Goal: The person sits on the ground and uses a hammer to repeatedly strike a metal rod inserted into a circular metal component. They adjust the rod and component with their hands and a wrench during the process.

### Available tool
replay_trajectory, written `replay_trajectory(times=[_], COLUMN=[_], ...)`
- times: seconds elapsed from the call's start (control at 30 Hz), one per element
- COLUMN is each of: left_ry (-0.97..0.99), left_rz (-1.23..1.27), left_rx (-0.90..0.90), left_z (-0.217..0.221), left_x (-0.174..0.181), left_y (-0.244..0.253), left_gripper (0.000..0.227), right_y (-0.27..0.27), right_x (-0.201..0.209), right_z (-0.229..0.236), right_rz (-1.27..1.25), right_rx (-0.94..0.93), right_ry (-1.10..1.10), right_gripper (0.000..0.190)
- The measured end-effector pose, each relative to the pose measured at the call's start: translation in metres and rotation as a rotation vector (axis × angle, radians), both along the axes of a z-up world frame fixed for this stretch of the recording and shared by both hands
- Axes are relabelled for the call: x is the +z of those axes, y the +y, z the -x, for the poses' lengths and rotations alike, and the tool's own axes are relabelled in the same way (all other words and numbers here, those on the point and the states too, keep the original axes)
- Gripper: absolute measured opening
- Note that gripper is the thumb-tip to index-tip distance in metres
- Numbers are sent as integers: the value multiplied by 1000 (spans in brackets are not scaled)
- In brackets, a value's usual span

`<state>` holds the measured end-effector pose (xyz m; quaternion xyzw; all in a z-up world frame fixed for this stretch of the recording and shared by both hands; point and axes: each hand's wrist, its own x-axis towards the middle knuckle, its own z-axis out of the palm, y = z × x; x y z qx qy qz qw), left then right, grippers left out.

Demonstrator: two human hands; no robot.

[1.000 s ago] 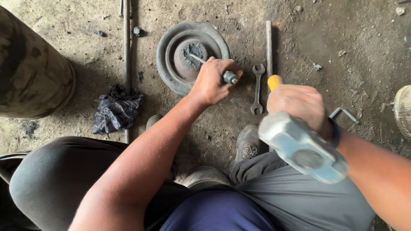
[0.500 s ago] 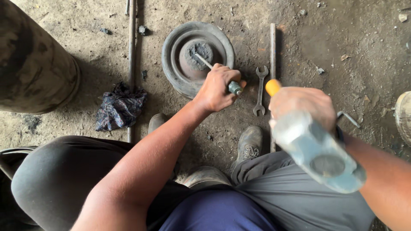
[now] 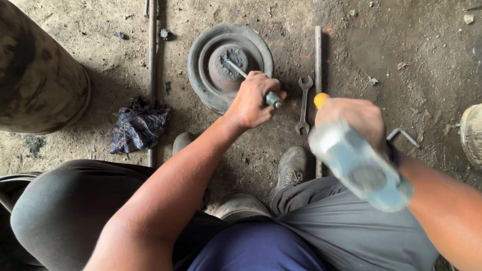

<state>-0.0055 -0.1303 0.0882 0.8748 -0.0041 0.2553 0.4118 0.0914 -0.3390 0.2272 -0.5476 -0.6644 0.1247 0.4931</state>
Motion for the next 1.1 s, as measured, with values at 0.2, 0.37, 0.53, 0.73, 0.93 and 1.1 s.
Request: replay_trajectory(times=[0.2,0.37,0.53,0.73,0.93,1.1], left_ry=[-146,-91,-68,-167,-62,-67], left_rz=[59,45,48,-105,-16,1], left_rx=[-13,-6,-7,-2,-61,-41], left_z=[5,5,7,18,15,12], left_x=[12,13,8,-3,-2,1], left_y=[7,8,5,4,7,11], left_gripper=[18,24,23,23,16,22], right_y=[6,4,-2,9,1,3], right_x=[-23,-8,2,-26,9,-2], right_z=[-3,15,7,4,4,0], right_rz=[469,395,-6,469,211,23], right_rx=[-171,-126,52,-204,-131,59], right_ry=[-220,-205,-264,-243,-341,-360], right_gripper=[25,17,18,15,20,18])
